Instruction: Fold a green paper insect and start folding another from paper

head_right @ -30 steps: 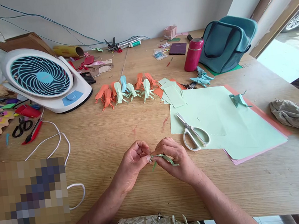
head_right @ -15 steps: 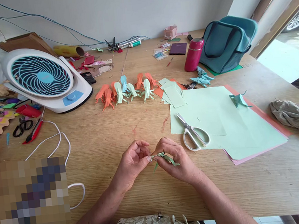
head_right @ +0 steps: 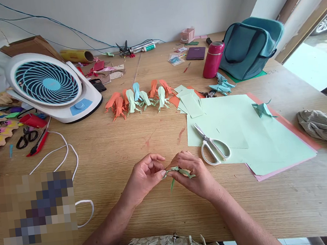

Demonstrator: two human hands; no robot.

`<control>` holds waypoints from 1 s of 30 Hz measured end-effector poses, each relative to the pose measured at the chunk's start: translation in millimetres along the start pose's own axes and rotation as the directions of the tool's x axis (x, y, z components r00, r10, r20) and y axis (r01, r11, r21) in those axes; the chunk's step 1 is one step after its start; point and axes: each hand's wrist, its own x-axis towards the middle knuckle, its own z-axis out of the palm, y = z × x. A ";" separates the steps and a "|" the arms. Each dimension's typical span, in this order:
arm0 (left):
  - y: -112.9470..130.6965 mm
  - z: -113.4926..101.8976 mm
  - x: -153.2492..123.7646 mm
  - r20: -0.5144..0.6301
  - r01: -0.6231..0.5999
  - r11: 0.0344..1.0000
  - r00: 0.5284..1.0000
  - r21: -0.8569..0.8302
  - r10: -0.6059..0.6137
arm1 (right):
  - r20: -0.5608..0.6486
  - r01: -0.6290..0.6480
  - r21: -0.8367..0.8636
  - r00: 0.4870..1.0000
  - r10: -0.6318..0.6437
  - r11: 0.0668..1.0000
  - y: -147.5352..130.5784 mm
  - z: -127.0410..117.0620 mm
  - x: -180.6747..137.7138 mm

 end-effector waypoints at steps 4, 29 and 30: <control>1.5 0.1 -1.5 -0.014 -0.058 0.995 0.998 0.079 0.059 | 0.012 -0.036 0.001 0.999 0.036 0.999 0.4 0.4 -0.7; 8.5 7.3 -15.4 -0.022 -0.239 0.929 0.967 0.284 0.255 | -0.030 -0.057 0.044 0.998 0.058 0.997 -3.4 -2.2 -0.5; 8.7 7.9 -15.9 -0.021 -0.247 0.923 0.964 0.294 0.265 | -0.040 -0.049 0.039 0.998 0.051 0.998 -3.7 -2.6 -0.4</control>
